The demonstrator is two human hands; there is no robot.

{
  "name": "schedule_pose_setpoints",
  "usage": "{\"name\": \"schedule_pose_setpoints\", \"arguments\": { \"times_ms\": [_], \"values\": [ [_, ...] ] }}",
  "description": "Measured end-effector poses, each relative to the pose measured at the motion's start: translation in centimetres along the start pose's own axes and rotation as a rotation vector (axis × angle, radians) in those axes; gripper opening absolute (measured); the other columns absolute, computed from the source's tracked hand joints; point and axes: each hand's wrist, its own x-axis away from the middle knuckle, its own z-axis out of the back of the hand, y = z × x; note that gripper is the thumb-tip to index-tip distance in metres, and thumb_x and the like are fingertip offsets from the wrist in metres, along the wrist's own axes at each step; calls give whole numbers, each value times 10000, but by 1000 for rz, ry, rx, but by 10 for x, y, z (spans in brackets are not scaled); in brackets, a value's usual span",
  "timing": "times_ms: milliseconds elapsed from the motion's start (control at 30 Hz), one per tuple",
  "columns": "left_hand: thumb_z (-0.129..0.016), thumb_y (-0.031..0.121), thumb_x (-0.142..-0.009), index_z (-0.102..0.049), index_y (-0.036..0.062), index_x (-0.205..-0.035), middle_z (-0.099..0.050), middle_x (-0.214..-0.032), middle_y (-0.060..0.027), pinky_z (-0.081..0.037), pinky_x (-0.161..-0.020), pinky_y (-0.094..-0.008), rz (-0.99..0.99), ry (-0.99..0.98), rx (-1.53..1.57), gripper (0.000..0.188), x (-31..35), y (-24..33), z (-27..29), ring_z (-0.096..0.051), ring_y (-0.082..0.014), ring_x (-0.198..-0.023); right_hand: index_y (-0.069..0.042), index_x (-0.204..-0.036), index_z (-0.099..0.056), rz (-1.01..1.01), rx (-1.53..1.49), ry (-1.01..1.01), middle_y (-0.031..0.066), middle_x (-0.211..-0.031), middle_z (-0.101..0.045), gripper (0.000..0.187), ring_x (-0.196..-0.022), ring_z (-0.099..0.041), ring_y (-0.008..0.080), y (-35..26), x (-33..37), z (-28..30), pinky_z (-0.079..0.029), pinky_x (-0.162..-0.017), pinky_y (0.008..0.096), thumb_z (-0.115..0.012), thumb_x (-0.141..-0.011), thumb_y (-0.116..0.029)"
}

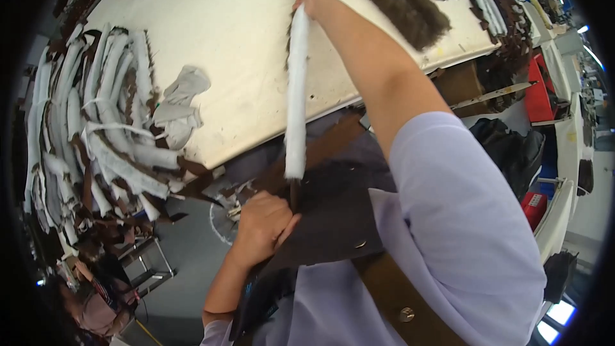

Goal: Assembling and trimming fur components for leather goods.

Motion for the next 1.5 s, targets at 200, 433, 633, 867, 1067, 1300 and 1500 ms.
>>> {"name": "schedule_pose_setpoints", "arguments": {
  "times_ms": [200,433,633,867,1067,1300,1500],
  "values": [
    [-655,100,-728,-489,-3,-592,-615,-875,-154,-480,-754,-371,-144,394,-80,238,-21,11,42,-608,-334,-798,-91,-672,-380,-150,-131,-119,-8,-543,-375,345,-396,-339,80,-11,27,7,-360,-362,213,-644,-835,-241],
    [-459,139,-903,-560,-30,-732,-580,-787,-116,-459,-646,-269,82,394,590,261,-18,13,39,-568,-194,-695,0,-917,-467,-256,34,-520,20,-688,-466,169,-592,-475,111,14,119,-52,-476,-582,299,-487,-894,-166],
    [-389,308,-958,-485,1,-717,-449,-711,-27,-338,-559,-206,271,373,704,402,-13,-11,19,-408,-78,-620,-81,-747,-399,-322,-67,-249,8,-618,-389,216,-496,-370,132,20,59,-59,-398,-473,275,-490,-909,-191],
    [-351,282,-966,-415,22,-674,-366,-660,-36,-287,-544,-246,463,584,986,397,5,-15,9,-335,-118,-588,-126,-768,-516,-179,33,139,-7,-620,-385,167,-493,-354,121,20,25,-93,-361,-437,265,-484,-917,-196],
    [-340,235,-971,-382,42,-637,-369,-621,-25,-286,-522,-240,428,648,1097,388,40,3,8,-328,-105,-548,-115,-792,-511,-164,-102,116,-16,-602,-366,139,-460,-323,104,13,3,-87,-359,-431,257,-454,-916,-137],
    [-385,257,-960,-441,50,-913,-447,-739,-29,-338,-528,-219,661,785,752,219,52,-62,-23,-388,-83,-598,-109,-675,-392,-198,-324,-193,-19,-544,-300,329,-442,-310,114,10,22,-67,-353,-428,252,-608,-855,-278],
    [-433,266,-946,-539,11,-743,-518,-651,-25,-404,-612,-258,651,239,643,343,13,-59,-17,-472,-109,-644,-9,-832,-464,-411,-432,-367,104,-750,-529,309,-649,-545,192,22,95,-63,-513,-637,310,-610,-851,-280]
  ]
}}
